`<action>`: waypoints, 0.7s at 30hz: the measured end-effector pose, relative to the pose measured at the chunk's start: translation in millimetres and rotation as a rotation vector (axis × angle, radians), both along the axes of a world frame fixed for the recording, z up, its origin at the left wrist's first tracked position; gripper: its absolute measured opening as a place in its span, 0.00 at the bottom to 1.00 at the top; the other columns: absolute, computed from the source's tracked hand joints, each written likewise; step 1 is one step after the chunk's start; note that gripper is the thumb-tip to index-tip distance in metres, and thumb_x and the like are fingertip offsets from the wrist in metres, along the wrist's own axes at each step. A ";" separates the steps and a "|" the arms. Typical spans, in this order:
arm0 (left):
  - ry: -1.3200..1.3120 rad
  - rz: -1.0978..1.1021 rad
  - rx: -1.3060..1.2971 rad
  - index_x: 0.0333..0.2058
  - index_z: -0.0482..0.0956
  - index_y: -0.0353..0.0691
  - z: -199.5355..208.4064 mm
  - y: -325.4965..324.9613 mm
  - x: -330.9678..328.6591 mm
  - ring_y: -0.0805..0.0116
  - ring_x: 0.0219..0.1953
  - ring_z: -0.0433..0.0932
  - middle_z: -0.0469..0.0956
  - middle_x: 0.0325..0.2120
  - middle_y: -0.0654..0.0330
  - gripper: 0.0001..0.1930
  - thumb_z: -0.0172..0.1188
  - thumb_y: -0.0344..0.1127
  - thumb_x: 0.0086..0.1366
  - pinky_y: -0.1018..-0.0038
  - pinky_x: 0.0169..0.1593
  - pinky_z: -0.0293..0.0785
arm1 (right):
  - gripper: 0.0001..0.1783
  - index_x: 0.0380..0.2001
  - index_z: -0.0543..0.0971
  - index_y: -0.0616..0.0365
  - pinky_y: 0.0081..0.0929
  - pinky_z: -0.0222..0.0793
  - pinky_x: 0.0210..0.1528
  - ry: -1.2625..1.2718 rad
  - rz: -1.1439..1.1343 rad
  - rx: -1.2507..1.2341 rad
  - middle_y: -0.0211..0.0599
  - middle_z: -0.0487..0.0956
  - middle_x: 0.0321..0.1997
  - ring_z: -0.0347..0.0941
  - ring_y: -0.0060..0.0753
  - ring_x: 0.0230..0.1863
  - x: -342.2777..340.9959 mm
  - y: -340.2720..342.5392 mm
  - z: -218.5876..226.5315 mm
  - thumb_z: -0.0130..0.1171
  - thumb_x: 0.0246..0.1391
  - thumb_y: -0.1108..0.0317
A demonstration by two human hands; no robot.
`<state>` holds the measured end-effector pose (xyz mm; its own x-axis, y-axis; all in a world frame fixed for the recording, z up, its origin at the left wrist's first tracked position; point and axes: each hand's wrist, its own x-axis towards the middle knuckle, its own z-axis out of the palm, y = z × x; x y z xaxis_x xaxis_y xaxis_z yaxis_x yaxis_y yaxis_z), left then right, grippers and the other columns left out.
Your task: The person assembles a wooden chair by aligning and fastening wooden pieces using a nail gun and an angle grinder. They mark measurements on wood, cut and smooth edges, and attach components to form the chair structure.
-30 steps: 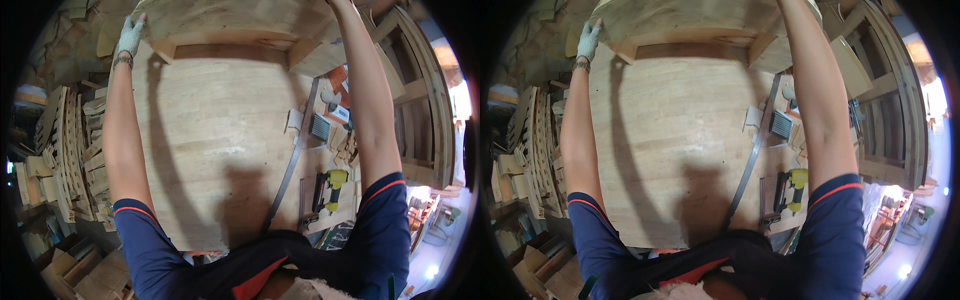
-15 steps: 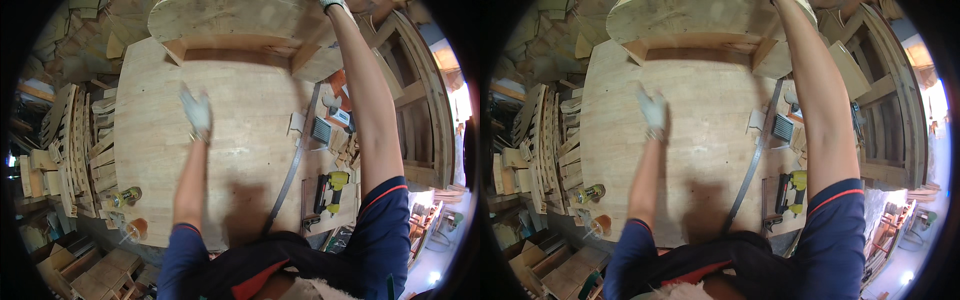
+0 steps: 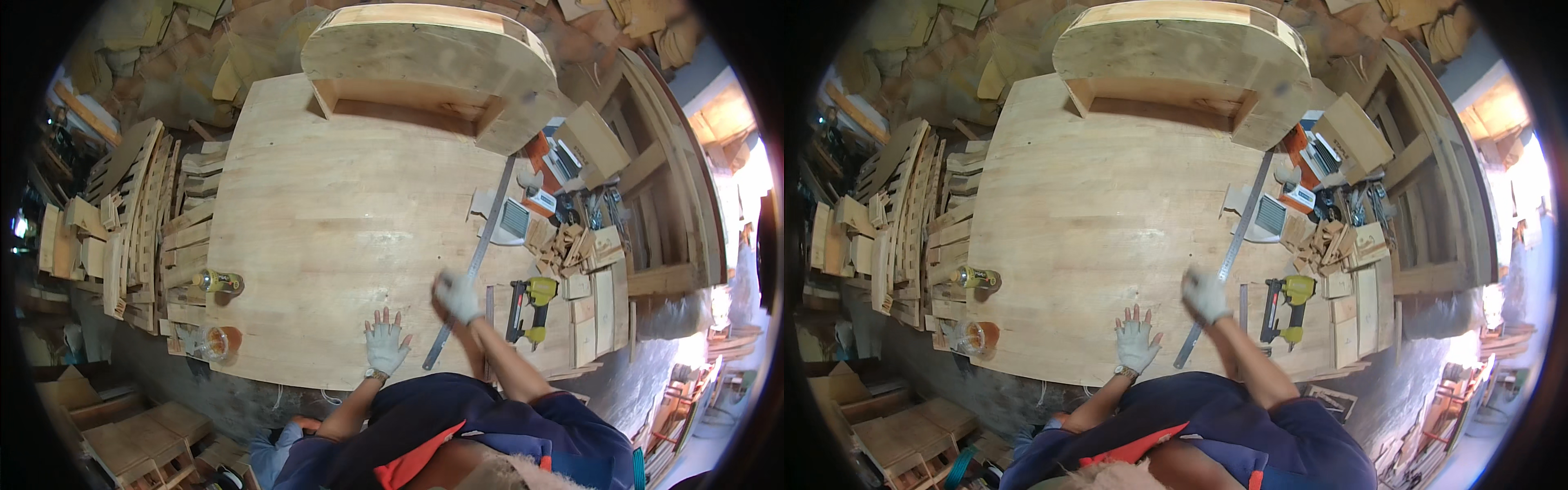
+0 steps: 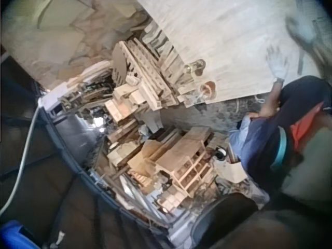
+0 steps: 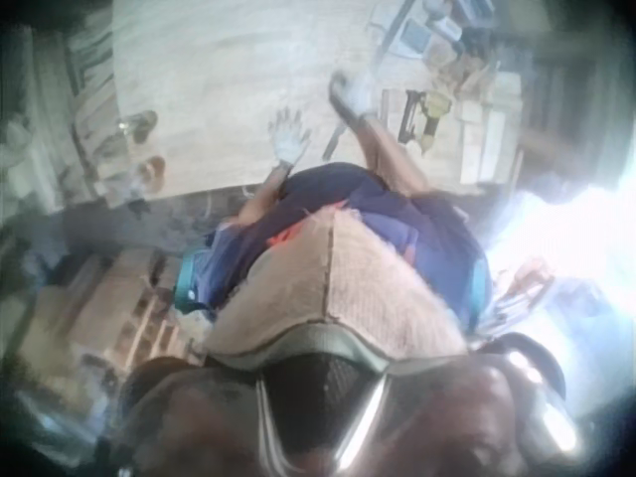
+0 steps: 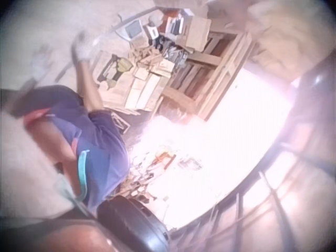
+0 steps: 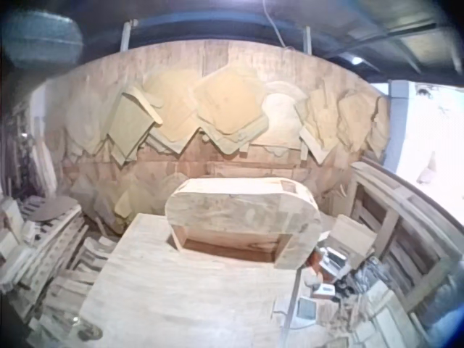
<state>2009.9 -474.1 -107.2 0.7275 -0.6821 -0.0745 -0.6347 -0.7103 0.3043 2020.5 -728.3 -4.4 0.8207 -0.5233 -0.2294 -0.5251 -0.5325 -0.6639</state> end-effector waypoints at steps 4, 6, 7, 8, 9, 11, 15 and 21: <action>-0.055 0.000 -0.018 0.73 0.62 0.47 -5.6 -0.7 1.3 0.42 0.78 0.44 0.49 0.76 0.46 0.39 0.53 0.61 0.69 0.38 0.75 0.39 | 0.13 0.37 0.82 0.60 0.44 0.75 0.40 0.017 0.147 0.207 0.55 0.82 0.31 0.81 0.56 0.35 -87.2 50.5 -20.0 0.59 0.59 0.60; -0.060 0.001 -0.031 0.72 0.62 0.47 -5.2 -2.2 1.7 0.41 0.77 0.45 0.50 0.76 0.45 0.39 0.54 0.60 0.69 0.38 0.74 0.39 | 0.12 0.36 0.82 0.59 0.46 0.75 0.41 0.091 0.174 0.205 0.55 0.82 0.32 0.81 0.58 0.36 -103.2 40.2 -7.2 0.59 0.58 0.61; -0.046 0.001 -0.035 0.72 0.63 0.46 -4.6 -2.4 1.4 0.41 0.77 0.45 0.51 0.75 0.45 0.38 0.56 0.59 0.68 0.38 0.74 0.40 | 0.12 0.36 0.82 0.59 0.46 0.75 0.40 0.073 0.101 0.130 0.55 0.82 0.31 0.81 0.57 0.36 -108.2 32.5 1.0 0.59 0.57 0.61; -0.080 0.010 -0.073 0.71 0.64 0.45 -4.2 -3.1 1.5 0.40 0.77 0.46 0.51 0.75 0.44 0.38 0.57 0.58 0.68 0.37 0.74 0.40 | 0.12 0.35 0.81 0.59 0.45 0.75 0.39 0.115 0.020 0.059 0.55 0.82 0.30 0.81 0.57 0.35 -109.1 21.2 9.3 0.59 0.57 0.61; -0.052 0.007 -0.036 0.71 0.63 0.46 -3.6 -3.2 1.2 0.41 0.77 0.45 0.51 0.75 0.45 0.38 0.56 0.59 0.68 0.38 0.74 0.39 | 0.12 0.35 0.81 0.59 0.45 0.75 0.38 0.096 -0.016 0.025 0.55 0.81 0.29 0.81 0.57 0.34 -114.3 11.2 19.1 0.59 0.57 0.61; -0.083 0.001 -0.012 0.72 0.63 0.47 -2.4 -3.4 1.6 0.42 0.78 0.43 0.50 0.76 0.46 0.38 0.53 0.61 0.69 0.39 0.75 0.37 | 0.12 0.35 0.80 0.59 0.46 0.74 0.37 0.074 -0.099 -0.028 0.55 0.81 0.28 0.81 0.57 0.33 -123.0 -2.9 35.9 0.59 0.57 0.61; -0.052 -0.004 -0.026 0.72 0.63 0.47 -1.5 -3.7 3.9 0.43 0.78 0.42 0.49 0.76 0.46 0.39 0.53 0.60 0.69 0.39 0.75 0.37 | 0.12 0.33 0.80 0.59 0.49 0.73 0.37 0.073 -0.177 -0.103 0.56 0.80 0.28 0.79 0.61 0.34 -143.1 0.2 52.4 0.59 0.58 0.60; -0.048 0.004 -0.031 0.72 0.63 0.46 -0.1 -3.9 3.3 0.41 0.78 0.44 0.50 0.76 0.45 0.38 0.55 0.59 0.68 0.39 0.75 0.38 | 0.13 0.34 0.80 0.59 0.51 0.73 0.40 0.244 0.104 -0.061 0.55 0.82 0.31 0.80 0.61 0.38 -175.6 44.3 44.0 0.58 0.59 0.59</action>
